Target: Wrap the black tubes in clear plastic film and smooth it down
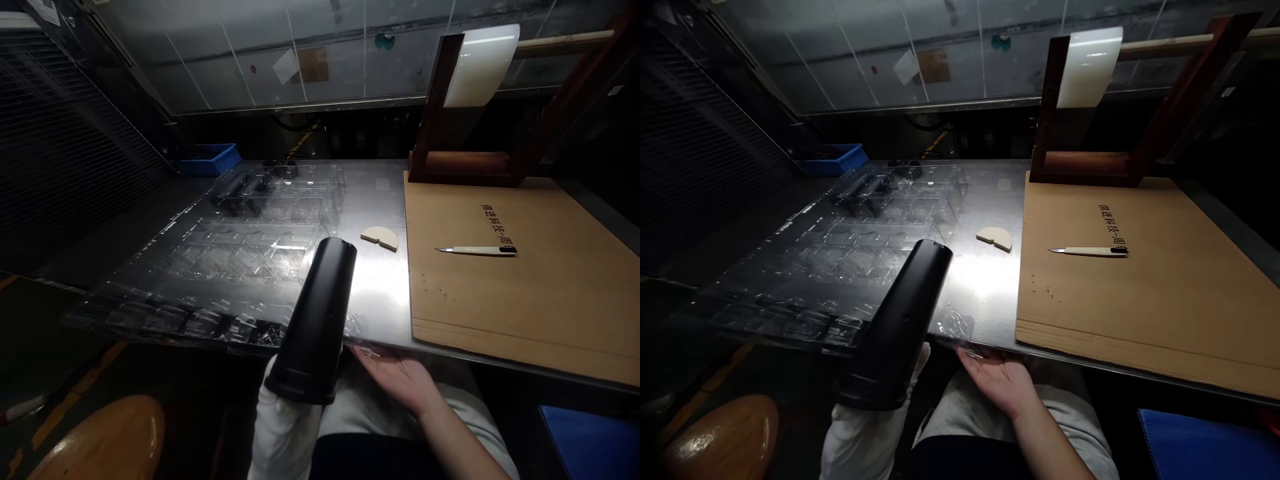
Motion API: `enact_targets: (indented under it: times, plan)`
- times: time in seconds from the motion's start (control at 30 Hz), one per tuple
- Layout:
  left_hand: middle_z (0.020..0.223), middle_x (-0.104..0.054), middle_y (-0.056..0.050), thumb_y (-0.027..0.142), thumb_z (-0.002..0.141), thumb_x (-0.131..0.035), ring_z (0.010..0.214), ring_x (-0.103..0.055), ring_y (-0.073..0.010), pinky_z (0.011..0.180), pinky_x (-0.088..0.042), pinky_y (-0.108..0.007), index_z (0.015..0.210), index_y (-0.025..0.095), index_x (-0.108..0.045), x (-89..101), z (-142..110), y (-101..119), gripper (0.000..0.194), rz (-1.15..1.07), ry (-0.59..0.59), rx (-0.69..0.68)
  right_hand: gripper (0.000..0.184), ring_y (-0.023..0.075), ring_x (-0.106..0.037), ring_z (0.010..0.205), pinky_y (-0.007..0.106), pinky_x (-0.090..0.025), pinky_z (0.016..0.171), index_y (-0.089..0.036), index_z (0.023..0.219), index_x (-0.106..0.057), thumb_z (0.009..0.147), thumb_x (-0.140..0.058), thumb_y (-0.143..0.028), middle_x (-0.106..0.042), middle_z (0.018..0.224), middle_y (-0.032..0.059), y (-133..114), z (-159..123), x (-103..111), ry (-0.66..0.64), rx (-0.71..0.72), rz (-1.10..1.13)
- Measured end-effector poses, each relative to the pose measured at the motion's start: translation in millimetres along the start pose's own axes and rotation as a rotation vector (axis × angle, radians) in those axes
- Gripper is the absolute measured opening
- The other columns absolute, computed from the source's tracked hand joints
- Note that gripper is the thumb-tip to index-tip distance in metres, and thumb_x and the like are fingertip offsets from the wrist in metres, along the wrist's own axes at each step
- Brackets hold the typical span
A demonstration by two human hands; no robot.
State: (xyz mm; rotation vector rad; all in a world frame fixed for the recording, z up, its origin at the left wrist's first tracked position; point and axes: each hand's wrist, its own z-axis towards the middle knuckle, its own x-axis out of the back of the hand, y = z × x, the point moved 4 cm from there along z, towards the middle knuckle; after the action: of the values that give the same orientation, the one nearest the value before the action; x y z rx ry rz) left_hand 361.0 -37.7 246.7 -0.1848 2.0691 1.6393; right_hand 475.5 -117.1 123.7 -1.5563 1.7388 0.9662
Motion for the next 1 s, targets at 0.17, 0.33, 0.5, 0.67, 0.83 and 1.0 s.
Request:
enact_targets:
  times: [0.17, 0.33, 0.5, 0.67, 0.83, 1.0]
  plan:
    - [0.091, -0.077, -0.001, 0.055, 0.051, -0.081, 0.087, -0.071, -0.0263, 0.078, -0.058, -0.037, 0.081, 0.028, -0.073, 0.2, -11, -11, 0.040, -0.120, -0.102, 0.049, 0.028, 0.0148, -0.067, 0.089, 0.030, -0.052, 0.081, -0.015, 0.084, -0.062, 0.092, -0.037, -0.022, -0.070, 0.089, 0.0080, 27, -13, 27, 0.245, 0.010, 0.052]
    - [0.065, -0.074, -0.002, 0.048, 0.052, -0.083, 0.064, -0.070, -0.0241, 0.062, -0.059, -0.037, 0.063, 0.022, -0.071, 6.6, -6, -31, 0.031, -0.098, -0.158, 0.156, 0.019, 0.0134, -0.064, 0.064, 0.025, -0.048, 0.063, -0.010, 0.091, -0.067, 0.086, -0.054, -0.023, -0.068, 0.076, 0.0069, 35, -67, 17, 0.058, 0.085, -0.325]
    - [0.060, -0.071, -0.004, 0.041, 0.046, -0.087, 0.057, -0.068, -0.0228, 0.054, -0.057, -0.032, 0.060, 0.016, -0.069, -17.9, -23, -56, 0.034, -0.085, -0.251, 0.238, 0.064, 0.0230, -0.055, 0.114, 0.035, -0.040, 0.099, -0.021, 0.130, -0.052, 0.076, -0.066, -0.054, -0.059, 0.124, 0.0119, -12, -131, -30, -0.125, 0.641, -0.873]
    - [0.096, -0.072, -0.010, 0.034, 0.065, -0.080, 0.084, -0.068, -0.0208, 0.070, -0.056, -0.027, 0.099, 0.018, -0.069, -59.6, -61, -70, 0.040, -0.182, -0.335, 0.465, 0.111, 0.0264, -0.039, 0.131, 0.043, -0.025, 0.112, -0.024, 0.149, -0.012, 0.063, -0.074, -0.058, -0.042, 0.142, 0.0134, -31, -145, -36, -0.033, 0.919, -1.135]
    - [0.087, -0.070, -0.007, 0.028, 0.074, -0.074, 0.083, -0.068, -0.0191, 0.073, -0.056, -0.027, 0.101, 0.018, -0.068, -81.0, -70, -88, 0.030, -0.186, -0.353, 0.636, 0.108, 0.0278, -0.049, 0.122, 0.046, -0.035, 0.105, -0.019, 0.149, -0.003, 0.072, -0.067, -0.058, -0.052, 0.133, 0.0143, -50, -146, -25, 0.230, 1.084, -1.355]
    - [0.095, -0.071, -0.008, 0.022, 0.061, -0.082, 0.101, -0.063, -0.0299, 0.080, -0.055, -0.033, 0.101, 0.023, -0.069, -73.4, -59, -93, 0.043, -0.053, -0.307, 0.502, 0.074, 0.0250, -0.065, 0.097, 0.041, -0.048, 0.090, -0.017, 0.143, -0.031, 0.083, -0.055, -0.054, -0.070, 0.101, 0.0095, -81, -168, -29, 0.300, 1.001, -1.515]
